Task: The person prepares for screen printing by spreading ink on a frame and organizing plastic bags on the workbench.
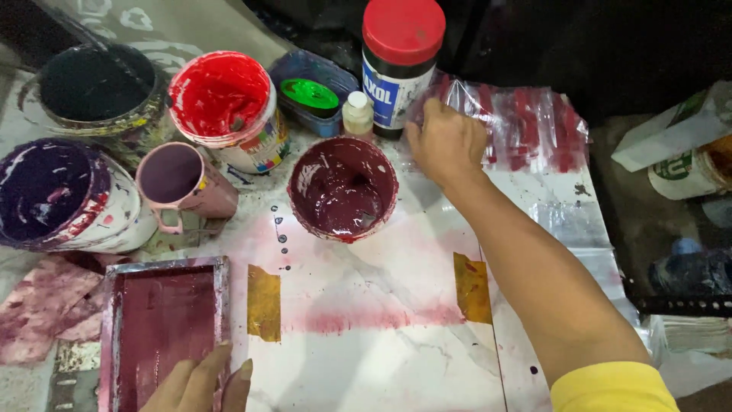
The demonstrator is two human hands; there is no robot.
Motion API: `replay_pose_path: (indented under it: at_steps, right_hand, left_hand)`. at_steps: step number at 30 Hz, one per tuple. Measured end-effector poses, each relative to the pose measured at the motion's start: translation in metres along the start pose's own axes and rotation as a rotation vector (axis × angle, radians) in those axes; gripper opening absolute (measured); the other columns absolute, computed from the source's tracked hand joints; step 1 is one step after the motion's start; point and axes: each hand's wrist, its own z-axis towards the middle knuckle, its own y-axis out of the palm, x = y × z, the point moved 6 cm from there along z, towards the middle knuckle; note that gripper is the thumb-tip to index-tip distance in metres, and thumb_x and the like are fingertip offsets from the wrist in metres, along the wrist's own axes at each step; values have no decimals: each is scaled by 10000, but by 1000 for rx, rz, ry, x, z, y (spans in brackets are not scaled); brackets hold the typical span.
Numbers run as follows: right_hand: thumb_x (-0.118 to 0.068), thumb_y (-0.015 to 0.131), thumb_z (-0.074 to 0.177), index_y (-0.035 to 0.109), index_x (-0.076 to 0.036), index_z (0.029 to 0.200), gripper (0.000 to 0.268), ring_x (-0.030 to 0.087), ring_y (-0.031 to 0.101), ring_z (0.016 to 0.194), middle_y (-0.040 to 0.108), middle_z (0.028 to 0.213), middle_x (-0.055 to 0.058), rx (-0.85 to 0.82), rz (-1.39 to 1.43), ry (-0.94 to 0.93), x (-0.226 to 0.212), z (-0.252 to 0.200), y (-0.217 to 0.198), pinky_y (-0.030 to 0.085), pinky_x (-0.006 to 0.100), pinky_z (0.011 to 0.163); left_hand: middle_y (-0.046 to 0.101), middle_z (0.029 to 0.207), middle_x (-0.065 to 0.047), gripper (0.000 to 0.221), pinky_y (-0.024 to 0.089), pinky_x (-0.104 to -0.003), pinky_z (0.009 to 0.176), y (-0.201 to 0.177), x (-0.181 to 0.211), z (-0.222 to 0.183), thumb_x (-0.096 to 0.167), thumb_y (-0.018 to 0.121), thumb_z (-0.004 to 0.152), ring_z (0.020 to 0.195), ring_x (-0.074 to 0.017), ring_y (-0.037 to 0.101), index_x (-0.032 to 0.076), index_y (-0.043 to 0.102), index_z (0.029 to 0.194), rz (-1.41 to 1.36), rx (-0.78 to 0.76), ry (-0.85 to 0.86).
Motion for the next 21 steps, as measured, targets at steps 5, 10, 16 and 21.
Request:
replay_pose_path:
  at_steps: [5, 10, 16, 21]
  right_hand:
    - [-152, 611, 838, 593, -133, 789, 56, 317, 570, 436, 592, 578, 39, 32, -26, -99, -1, -16, 18, 416, 451, 360]
    - [-365, 560, 999, 662, -160, 941, 237, 266, 615, 604, 660, 719, 23, -32, 161, -1, 4, -7, -14, 426, 450, 505]
    - [-217, 546, 952, 729, -131, 1071, 235, 291, 654, 665, 688, 688, 48, -74, 484, 289, 26, -7, -33, 454, 489, 652]
    - [-55, 620, 916, 784, -116, 998, 193, 158, 684, 648, 760, 846, 10, 17, 382, -217, -19, -49, -32, 547, 350, 469]
  left_hand:
    - [579, 712, 1, 289, 441, -362, 483, 10, -19, -11, 330, 722, 820, 501, -218, 535, 168, 757, 1057, 1, -10, -41]
    - [553, 689, 21, 283, 462, -320, 490, 15, -21, -14, 330, 754, 794, 520, -154, 572, 204, 754, 1048, -30, -3, -37]
    - [608, 721, 41, 249, 393, -322, 428, 19, -28, -22, 314, 750, 794, 426, -147, 485, 215, 745, 1023, -56, 10, -23]
    - [577, 703, 48, 281, 467, -367, 501, 37, -22, -32, 416, 709, 783, 570, -177, 618, 296, 780, 1027, -37, -123, -104]
